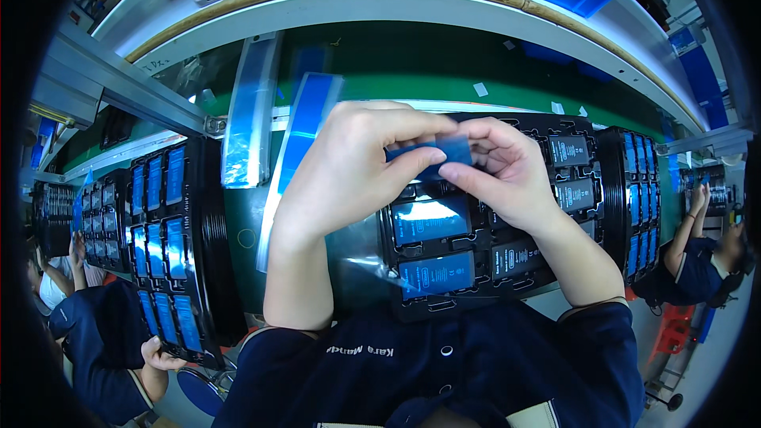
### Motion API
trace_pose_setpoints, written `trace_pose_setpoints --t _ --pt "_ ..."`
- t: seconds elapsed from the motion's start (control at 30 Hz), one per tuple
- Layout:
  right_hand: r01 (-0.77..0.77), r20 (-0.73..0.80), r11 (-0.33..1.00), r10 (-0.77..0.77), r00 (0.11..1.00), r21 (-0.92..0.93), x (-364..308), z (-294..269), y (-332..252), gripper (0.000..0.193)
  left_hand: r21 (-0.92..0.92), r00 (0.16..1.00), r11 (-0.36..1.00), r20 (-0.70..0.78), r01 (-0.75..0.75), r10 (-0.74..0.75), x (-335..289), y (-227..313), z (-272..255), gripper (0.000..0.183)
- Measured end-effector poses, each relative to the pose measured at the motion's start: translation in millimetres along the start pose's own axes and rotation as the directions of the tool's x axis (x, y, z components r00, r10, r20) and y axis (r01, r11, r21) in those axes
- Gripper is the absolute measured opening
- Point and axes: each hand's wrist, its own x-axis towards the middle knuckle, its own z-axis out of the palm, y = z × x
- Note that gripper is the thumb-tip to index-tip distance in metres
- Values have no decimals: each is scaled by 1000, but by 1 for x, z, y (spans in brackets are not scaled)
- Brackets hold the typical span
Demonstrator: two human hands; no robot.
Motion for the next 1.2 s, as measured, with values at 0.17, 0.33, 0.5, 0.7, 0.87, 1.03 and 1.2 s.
trace_pose_setpoints --t 0.17,0.33,0.5,0.7,0.87,1.03,1.2 --pt "136 -133 988 -145 980 -74 2 -1 2 27 49 999 998 11 30 -30 0 1 -2 19" --pt "233 -44 933 -254 966 -273 3 -1 1 35 -5 997 999 -58 53 -54 1 4 2 13" --pt "498 191 544 -522 831 -675 7 0 -5 35 -148 959 957 174 249 -222 -3 4 -10 10" --pt "662 378 384 -592 711 -644 6 2 -4 35 -267 923 908 302 322 -238 -5 -2 -14 11" --pt "662 381 327 -613 692 -675 1 3 -4 32 -357 888 826 315 437 -334 -7 -4 -12 14" --pt "641 391 285 -597 701 -713 3 8 -13 26 67 896 895 32 441 -444 -6 -16 -21 10" --pt "548 318 621 -450 834 -560 -5 -1 -16 20 253 846 819 -301 516 -440 -5 -57 -34 17"
